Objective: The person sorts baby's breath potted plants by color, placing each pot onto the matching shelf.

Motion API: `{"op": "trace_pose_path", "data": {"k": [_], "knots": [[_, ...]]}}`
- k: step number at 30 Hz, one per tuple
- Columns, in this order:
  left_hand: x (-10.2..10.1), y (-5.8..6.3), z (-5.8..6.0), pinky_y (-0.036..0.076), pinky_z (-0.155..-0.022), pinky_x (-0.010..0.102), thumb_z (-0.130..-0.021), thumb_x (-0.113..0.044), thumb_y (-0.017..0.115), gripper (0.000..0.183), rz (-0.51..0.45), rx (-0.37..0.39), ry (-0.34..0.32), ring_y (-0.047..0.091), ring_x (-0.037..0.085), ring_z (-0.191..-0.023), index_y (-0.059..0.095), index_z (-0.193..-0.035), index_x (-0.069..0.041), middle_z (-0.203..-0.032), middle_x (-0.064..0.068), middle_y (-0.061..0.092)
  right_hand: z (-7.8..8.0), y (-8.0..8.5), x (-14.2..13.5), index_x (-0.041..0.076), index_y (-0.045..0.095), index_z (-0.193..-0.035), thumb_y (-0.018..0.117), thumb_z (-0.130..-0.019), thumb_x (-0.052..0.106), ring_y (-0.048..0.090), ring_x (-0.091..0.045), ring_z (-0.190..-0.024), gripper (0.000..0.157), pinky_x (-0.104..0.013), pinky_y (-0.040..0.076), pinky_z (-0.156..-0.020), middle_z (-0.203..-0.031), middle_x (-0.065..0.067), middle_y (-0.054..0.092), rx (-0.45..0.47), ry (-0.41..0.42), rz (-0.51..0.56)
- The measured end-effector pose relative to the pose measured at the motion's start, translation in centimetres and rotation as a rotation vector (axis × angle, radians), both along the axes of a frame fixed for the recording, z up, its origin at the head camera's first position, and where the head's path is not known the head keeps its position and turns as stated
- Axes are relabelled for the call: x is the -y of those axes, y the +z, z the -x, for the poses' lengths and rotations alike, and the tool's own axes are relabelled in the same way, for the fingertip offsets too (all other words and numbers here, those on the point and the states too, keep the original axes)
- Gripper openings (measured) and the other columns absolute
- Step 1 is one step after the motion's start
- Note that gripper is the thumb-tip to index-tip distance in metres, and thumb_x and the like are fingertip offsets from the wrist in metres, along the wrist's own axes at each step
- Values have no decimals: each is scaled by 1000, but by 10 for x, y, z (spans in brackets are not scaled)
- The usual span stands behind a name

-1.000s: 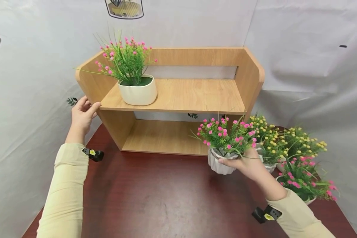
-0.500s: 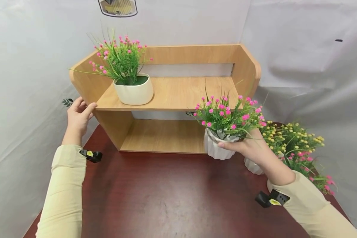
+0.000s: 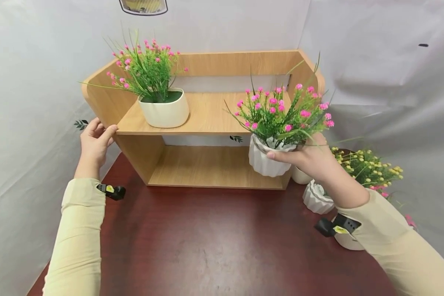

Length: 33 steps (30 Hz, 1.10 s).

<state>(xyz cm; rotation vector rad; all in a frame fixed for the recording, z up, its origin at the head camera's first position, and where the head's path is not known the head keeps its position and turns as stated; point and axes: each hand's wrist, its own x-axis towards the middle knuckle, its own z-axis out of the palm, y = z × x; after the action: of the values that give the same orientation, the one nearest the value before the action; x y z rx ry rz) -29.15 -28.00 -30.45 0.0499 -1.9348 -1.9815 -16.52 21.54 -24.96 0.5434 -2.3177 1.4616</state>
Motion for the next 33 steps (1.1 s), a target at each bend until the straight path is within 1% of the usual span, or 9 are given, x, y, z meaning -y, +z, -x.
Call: {"op": "trace_pose_path", "data": {"k": [4,6,9,14,19,23,27,30,33], "knots": [[0,2,1,37,-108,43,-83,-13,74,47,-4,0,5,56,11,-105,61,-127,-25,-111,-6,63,6,10,5,16,38,-144,76,-66,-16,46,-3,-123,92,-9,38,-96,-136,8,50,-27,22,52],[0,2,2,37,-108,43,-83,-13,73,47,-7,-2,5,56,11,-105,61,-127,-25,-111,-6,63,8,14,7,16,38,-144,76,-67,-15,46,-5,-124,91,-10,39,-95,-138,4,49,-13,26,78],[-1,2,3,36,-109,44,-83,-12,73,47,-3,-6,-2,56,11,-106,60,-127,-25,-112,-6,63,11,19,11,18,38,-144,77,-71,-8,46,-6,-123,87,-10,40,-94,-140,3,48,30,-13,72],[-1,0,3,37,-108,43,-83,-11,73,47,-11,-12,-16,56,11,-105,61,-126,-24,-112,-6,63,25,20,17,19,41,-142,76,-73,-6,47,-7,-123,82,-12,42,-92,-140,1,48,51,-9,95],[2,-2,-1,42,-105,38,-83,-11,73,45,-14,-5,14,58,9,-102,62,-125,-24,-109,-8,64,40,18,24,16,42,-142,77,-73,-4,47,-6,-122,80,-13,41,-93,-139,0,49,41,3,82],[3,-2,-2,41,-105,39,-83,-11,73,46,-13,-3,15,57,10,-103,62,-125,-24,-108,-7,64,46,18,28,16,43,-141,79,-75,7,47,-4,-121,76,-16,40,-95,-140,-2,49,89,-71,28],[2,0,-1,39,-107,42,-83,-11,73,45,-10,0,21,57,10,-103,62,-125,-24,-108,-7,64,52,21,32,17,48,-138,79,-76,11,49,-6,-119,70,-18,41,-94,-137,-3,52,120,-99,31],[1,1,0,37,-108,44,-83,-12,73,45,-5,2,26,56,10,-104,62,-124,-25,-109,-8,64,58,21,36,17,48,-136,78,-77,11,52,-6,-112,67,-19,45,-86,-133,-3,54,123,-94,64],[-2,-1,0,36,-108,45,-83,-12,73,45,1,6,22,56,10,-104,62,-125,-25,-109,-8,64,63,19,39,18,48,-136,78,-78,17,57,-5,-97,65,-18,49,-73,-126,-4,57,154,-132,67]]}}
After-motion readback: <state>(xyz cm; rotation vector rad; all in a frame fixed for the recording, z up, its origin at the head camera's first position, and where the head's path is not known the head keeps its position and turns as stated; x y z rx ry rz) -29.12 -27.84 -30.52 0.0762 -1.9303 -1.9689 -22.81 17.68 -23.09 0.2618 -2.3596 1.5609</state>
